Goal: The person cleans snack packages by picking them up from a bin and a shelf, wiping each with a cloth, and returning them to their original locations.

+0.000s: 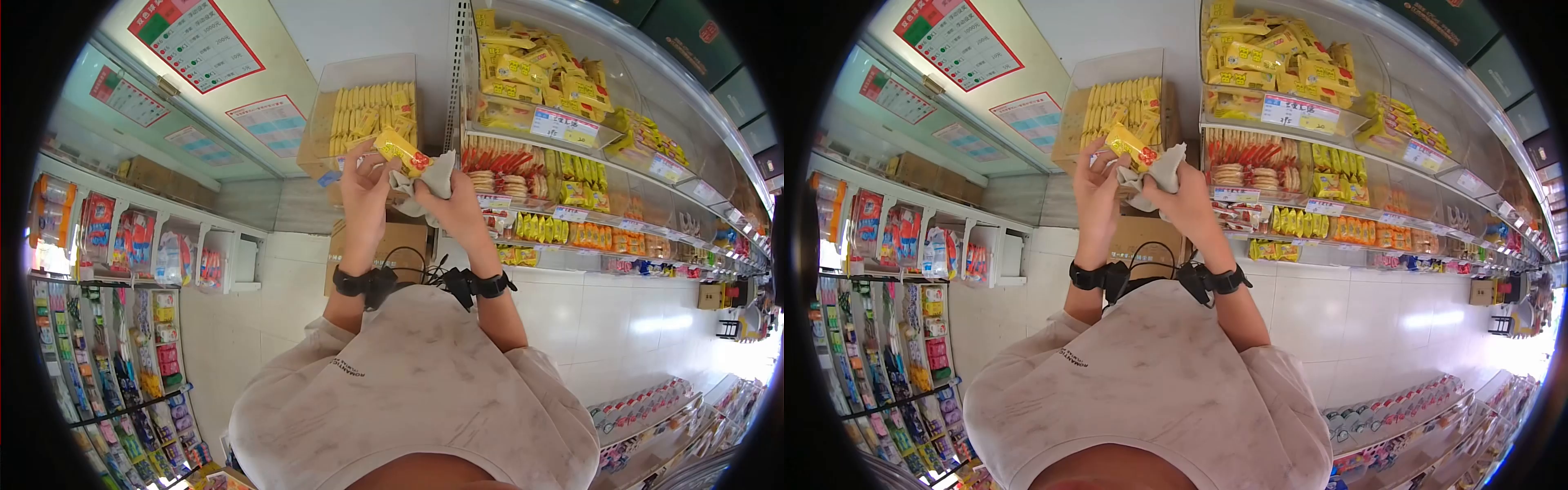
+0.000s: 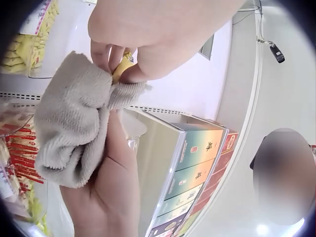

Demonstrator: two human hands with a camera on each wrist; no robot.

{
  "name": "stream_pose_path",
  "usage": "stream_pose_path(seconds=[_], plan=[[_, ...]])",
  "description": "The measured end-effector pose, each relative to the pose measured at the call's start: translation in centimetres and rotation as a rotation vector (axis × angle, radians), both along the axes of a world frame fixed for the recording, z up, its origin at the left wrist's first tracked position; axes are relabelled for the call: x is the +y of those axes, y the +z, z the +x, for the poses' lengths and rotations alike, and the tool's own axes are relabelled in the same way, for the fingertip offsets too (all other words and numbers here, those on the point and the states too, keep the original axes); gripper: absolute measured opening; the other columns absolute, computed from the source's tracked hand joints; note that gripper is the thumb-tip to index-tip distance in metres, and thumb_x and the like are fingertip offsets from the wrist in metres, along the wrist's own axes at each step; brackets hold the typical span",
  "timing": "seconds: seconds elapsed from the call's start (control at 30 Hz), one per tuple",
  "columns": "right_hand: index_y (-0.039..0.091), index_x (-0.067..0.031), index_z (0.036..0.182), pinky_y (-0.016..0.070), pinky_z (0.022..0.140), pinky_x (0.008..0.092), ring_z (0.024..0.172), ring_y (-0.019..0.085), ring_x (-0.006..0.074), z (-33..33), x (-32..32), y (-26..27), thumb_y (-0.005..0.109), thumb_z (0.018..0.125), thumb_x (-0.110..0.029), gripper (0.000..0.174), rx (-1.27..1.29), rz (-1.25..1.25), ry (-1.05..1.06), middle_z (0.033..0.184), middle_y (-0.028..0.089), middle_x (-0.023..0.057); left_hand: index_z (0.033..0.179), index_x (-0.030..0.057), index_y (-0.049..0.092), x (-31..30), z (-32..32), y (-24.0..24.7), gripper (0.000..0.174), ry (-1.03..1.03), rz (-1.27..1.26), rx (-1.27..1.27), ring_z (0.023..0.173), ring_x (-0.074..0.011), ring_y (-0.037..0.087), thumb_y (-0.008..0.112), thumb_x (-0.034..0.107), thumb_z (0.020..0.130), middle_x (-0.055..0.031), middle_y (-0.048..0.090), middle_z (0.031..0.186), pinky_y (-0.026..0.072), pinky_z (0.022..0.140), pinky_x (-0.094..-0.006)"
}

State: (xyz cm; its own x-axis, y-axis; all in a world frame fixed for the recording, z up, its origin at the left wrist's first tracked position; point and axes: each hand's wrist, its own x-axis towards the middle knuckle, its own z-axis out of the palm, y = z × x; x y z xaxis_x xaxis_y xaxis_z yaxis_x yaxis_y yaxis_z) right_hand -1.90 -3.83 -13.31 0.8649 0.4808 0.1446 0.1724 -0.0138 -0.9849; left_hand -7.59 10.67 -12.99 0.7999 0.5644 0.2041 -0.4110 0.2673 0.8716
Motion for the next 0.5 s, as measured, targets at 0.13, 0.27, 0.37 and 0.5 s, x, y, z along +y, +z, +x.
stream_pose_path(seconds=[0.13, 0.27, 0.37, 0.5], plan=[[0.066, 0.0048, 0.104, 0.0509, 0.067, 0.0291, 0.077, 0.062, 0.0102, 0.2, -0.6, 0.9, 0.07, 0.095, -0.019, 0.026, -0.035, 0.156, -0.151, 0.088, 0.07, 0.0063, 0.143, 0.0022, 0.045, 0.4, 0.0, 0.9, 0.054, 0.202, 0.05, 0.014, 0.099, -0.0131, 0.065, 0.067, -0.003, 0.093, -0.0073, 0.064, 0.106, 0.0519, 0.084, -0.0258], [0.065, 0.0039, 0.108, 0.0491, 0.068, 0.0263, 0.08, 0.06, 0.0086, -0.7, -1.5, 4.3, 0.064, 0.101, -0.021, 0.026, -0.008, 0.301, -0.277, 0.091, 0.069, 0.0038, 0.144, 0.002, 0.045, 0.9, -0.6, 2.8, 0.055, 0.126, 0.256, 0.014, 0.097, -0.0132, 0.066, 0.065, -0.004, 0.093, -0.0078, 0.067, 0.11, 0.0529, 0.084, -0.0256], [0.064, 0.0058, 0.112, 0.0497, 0.073, 0.0268, 0.085, 0.061, 0.0092, -1.3, -0.1, 3.4, 0.062, 0.102, -0.02, 0.027, -0.069, 0.327, -0.194, 0.097, 0.07, 0.0057, 0.141, 0.0011, 0.048, -1.6, -0.8, 3.3, 0.051, 0.039, 0.302, 0.01, 0.097, -0.0125, 0.065, 0.064, -0.005, 0.093, -0.0079, 0.068, 0.111, 0.0522, 0.083, -0.0247], [0.066, 0.005, 0.113, 0.0507, 0.076, 0.0263, 0.088, 0.062, 0.0091, -1.1, 0.3, 1.6, 0.065, 0.1, -0.019, 0.027, -0.03, 0.286, -0.184, 0.099, 0.072, 0.0062, 0.127, -0.0028, 0.062, -2.6, -0.4, 3.5, 0.037, 0.059, 0.431, 0.044, 0.093, -0.0099, 0.061, 0.066, -0.006, 0.09, -0.0064, 0.069, 0.107, 0.0489, 0.083, -0.0236]])
